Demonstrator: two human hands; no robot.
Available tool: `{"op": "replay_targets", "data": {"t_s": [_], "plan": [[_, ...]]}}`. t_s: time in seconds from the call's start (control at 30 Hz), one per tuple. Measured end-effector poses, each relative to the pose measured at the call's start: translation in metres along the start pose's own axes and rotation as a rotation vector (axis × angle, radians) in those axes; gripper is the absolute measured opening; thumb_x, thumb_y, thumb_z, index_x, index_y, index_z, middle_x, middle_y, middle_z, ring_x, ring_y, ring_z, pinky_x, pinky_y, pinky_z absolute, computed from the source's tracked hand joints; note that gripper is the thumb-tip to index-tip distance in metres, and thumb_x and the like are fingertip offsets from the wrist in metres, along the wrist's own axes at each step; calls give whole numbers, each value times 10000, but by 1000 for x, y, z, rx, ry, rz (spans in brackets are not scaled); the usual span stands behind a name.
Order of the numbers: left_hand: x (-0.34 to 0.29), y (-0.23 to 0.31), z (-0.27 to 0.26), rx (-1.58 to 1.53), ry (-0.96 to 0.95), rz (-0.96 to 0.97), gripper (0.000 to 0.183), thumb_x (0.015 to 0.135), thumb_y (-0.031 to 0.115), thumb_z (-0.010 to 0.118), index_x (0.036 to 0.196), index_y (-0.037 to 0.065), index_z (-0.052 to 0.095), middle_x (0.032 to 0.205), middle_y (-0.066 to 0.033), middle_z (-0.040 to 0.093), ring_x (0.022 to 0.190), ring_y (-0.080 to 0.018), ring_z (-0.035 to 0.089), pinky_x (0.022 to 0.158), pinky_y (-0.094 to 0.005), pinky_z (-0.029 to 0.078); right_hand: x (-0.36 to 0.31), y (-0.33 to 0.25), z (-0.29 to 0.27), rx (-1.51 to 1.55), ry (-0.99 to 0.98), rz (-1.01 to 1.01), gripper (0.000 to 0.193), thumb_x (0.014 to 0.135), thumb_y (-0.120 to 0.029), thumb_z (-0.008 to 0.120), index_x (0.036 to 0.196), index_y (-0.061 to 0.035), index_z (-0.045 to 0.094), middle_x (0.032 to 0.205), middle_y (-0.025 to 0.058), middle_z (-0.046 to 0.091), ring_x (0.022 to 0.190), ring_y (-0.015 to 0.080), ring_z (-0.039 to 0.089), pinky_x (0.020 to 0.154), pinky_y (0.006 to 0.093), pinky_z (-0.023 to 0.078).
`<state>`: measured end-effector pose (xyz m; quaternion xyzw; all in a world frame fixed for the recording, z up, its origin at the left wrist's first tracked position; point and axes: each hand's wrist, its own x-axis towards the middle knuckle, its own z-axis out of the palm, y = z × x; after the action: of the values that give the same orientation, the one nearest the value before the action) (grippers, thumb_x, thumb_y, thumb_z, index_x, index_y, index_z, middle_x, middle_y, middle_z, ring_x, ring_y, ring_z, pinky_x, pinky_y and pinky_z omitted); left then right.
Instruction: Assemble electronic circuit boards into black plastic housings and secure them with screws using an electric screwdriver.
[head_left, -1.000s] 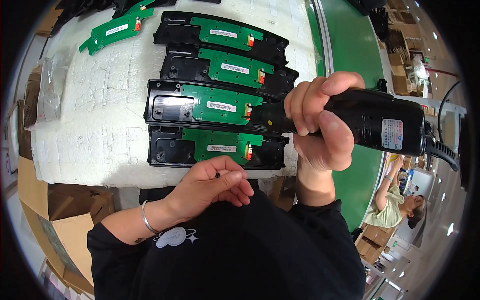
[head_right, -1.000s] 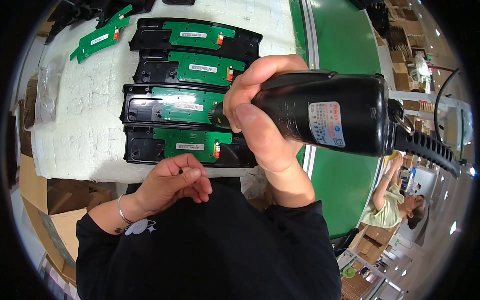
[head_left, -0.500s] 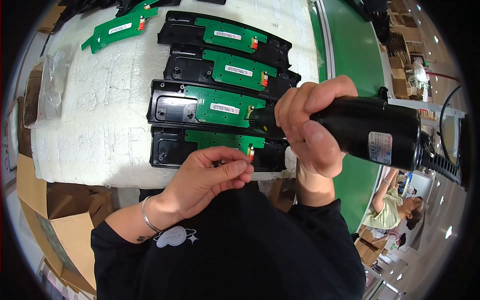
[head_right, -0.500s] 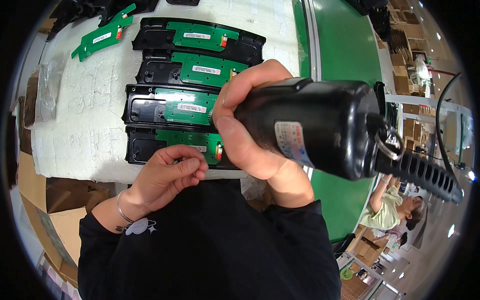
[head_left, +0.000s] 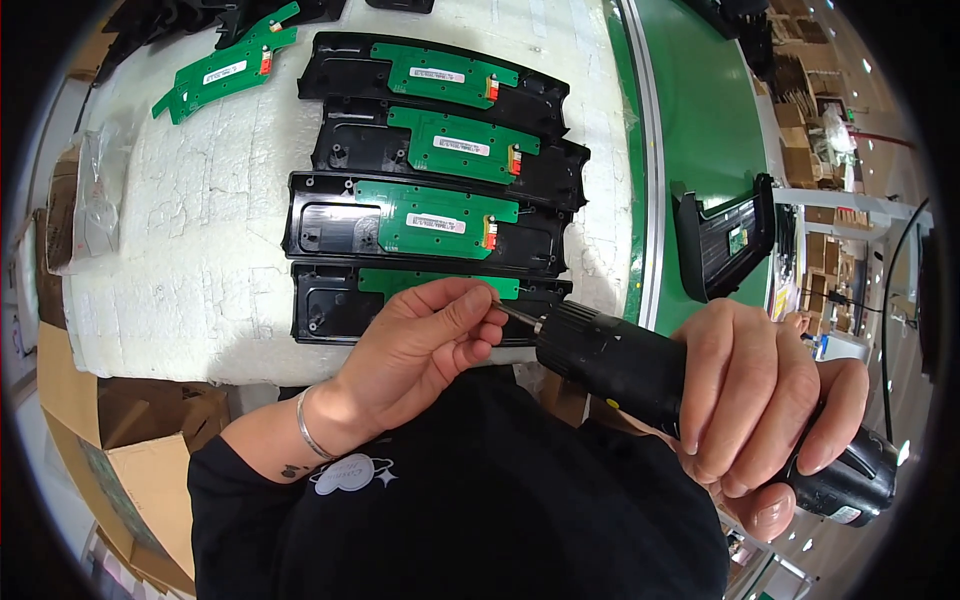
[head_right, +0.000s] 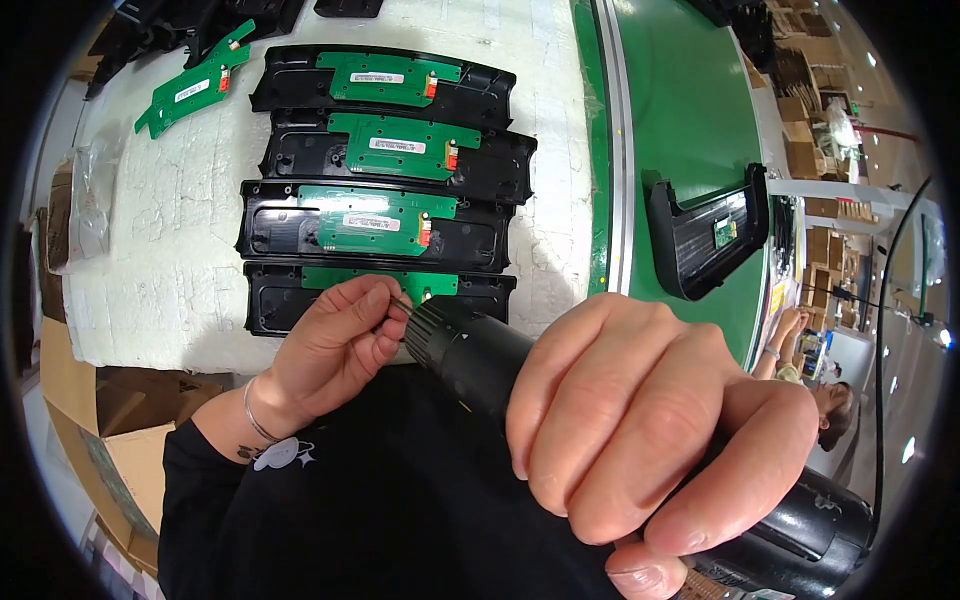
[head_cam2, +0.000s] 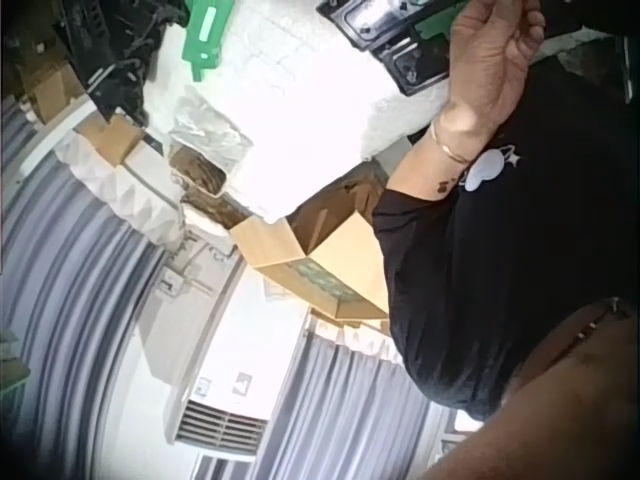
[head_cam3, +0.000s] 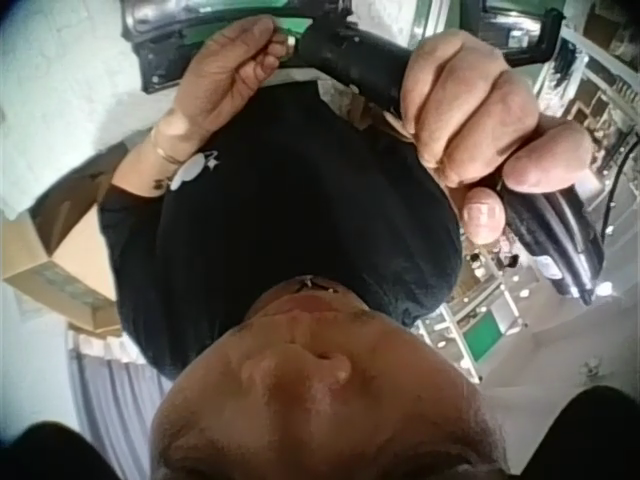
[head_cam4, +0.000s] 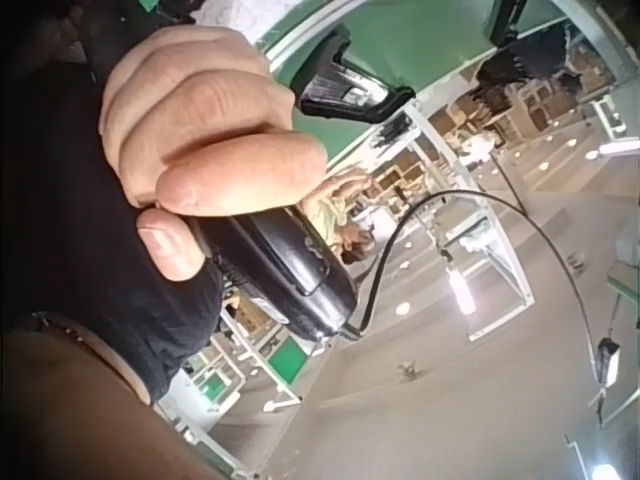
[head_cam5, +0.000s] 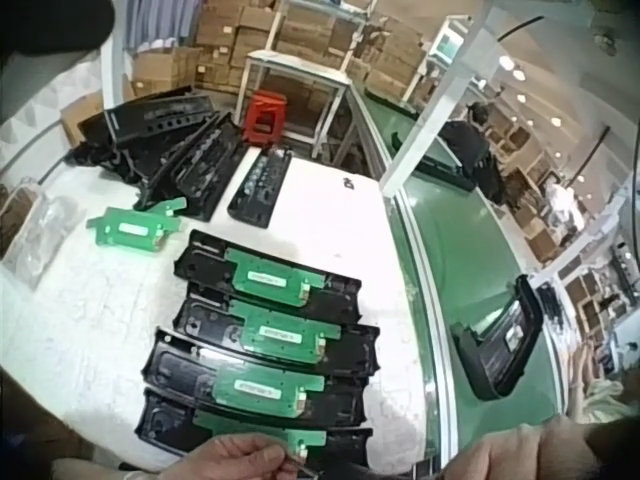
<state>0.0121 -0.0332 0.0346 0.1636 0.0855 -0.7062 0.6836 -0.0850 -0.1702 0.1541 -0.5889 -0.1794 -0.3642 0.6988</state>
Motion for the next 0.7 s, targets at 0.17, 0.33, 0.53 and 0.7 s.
{"op": "replay_targets", "data": {"t_s": [0.17,0.33,0.53,0.7], "plan": [[3,-3,-9,-39,-59,-30,193,882,163,535,1009,26,581,884,-61,615,781,-103,589,699,-201,496,-4,4,2,3,31,-18,285,656,-66,670,824,-106,444,549,-23,553,449,50,533,469,154,461],[5,-6,23,96,30,-94,313,913,193,477,1157,-4,493,1013,-129,584,921,-191,592,816,-246,480,-5,8,-24,-108,-23,134,269,721,-139,542,961,-95,428,548,-75,482,473,39,467,473,200,351],[1,1,12,285,23,-185,321,959,191,338,1164,-32,444,1062,-174,566,989,-256,578,861,-295,464,-12,51,-52,-252,330,123,268,704,-8,483,965,11,425,606,67,459,459,121,386,458,269,373],[2,2,7,370,-22,-168,209,949,196,377,995,18,477,909,-132,617,856,-210,624,718,-251,501,-13,58,-54,-248,375,144,254,712,-14,492,958,15,432,606,71,466,458,124,394,459,269,377]]}}
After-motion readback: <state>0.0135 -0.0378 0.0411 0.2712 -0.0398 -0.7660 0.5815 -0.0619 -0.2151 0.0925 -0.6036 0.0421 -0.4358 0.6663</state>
